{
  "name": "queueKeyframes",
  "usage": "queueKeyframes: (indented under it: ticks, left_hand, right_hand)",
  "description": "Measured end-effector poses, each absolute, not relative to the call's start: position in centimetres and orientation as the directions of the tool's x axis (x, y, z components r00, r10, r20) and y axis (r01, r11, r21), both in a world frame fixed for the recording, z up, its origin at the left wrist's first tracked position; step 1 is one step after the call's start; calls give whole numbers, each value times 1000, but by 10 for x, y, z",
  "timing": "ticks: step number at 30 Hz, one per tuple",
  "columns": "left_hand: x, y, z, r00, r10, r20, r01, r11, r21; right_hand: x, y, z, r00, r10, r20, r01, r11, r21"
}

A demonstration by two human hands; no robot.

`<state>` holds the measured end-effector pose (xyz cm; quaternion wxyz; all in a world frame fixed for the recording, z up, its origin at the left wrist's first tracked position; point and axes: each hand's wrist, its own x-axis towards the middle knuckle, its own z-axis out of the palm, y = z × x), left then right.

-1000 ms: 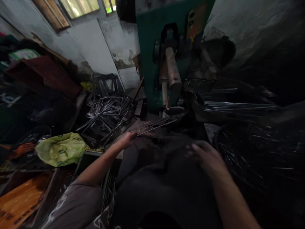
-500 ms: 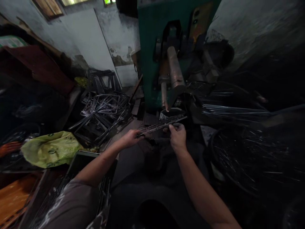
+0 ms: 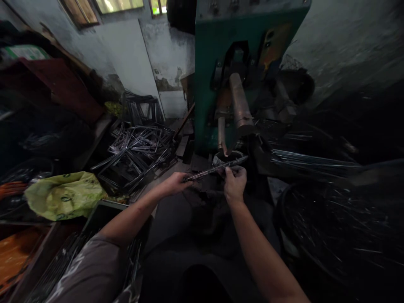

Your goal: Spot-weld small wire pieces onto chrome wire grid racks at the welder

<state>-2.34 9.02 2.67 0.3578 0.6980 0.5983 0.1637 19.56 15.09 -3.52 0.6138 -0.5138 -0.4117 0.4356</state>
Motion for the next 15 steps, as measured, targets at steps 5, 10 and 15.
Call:
queueKeyframes:
  ticks: [5, 10, 15]
  left_hand:
    - [-27, 96, 29, 195, 952, -236, 714, 27, 699]
    - [-30, 101, 24, 157, 957, -244, 725, 56, 686]
    - [-30, 105, 21, 153, 955, -253, 703, 75, 707]
  right_hand:
    - [190, 158, -22, 268, 960, 79, -167, 127, -978]
    - [188, 166, -18, 245, 966, 81, -199, 132, -971]
    - [191, 175, -26, 259, 957, 131, -105, 162, -981]
